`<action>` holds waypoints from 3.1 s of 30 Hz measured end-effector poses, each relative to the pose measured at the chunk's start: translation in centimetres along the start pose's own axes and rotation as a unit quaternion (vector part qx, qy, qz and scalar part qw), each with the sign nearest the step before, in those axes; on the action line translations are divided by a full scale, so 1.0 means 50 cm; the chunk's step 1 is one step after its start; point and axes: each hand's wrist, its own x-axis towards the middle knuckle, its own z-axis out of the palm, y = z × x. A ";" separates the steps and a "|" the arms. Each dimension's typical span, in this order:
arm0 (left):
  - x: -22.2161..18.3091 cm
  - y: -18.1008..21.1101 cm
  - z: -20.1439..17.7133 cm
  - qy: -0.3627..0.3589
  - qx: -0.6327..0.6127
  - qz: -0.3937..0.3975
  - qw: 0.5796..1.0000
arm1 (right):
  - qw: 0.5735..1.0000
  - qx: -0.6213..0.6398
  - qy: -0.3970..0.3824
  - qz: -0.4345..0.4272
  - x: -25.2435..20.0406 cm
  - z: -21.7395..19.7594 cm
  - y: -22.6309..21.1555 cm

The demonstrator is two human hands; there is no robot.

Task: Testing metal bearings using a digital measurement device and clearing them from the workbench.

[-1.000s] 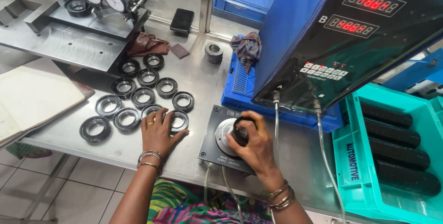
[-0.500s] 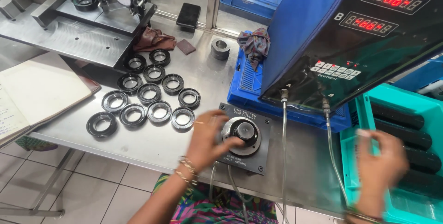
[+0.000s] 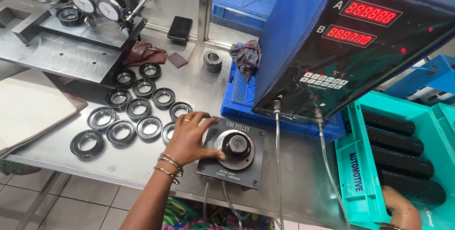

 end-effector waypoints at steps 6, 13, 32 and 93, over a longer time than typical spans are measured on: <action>-0.003 0.085 0.051 0.007 -0.029 0.053 0.998 | 0.982 0.179 -0.058 -0.026 -0.031 0.024 0.009; 0.013 0.106 0.064 -0.006 -0.051 0.035 0.998 | 0.948 0.282 0.140 -0.038 -0.270 -0.021 -0.123; -0.118 -0.039 -0.032 0.187 -0.058 -0.119 0.973 | 0.795 0.109 0.152 -0.577 -0.800 0.285 -0.755; -0.008 -0.004 -0.040 0.184 -0.083 -0.016 0.979 | 0.982 -0.146 0.087 0.085 0.094 0.004 0.065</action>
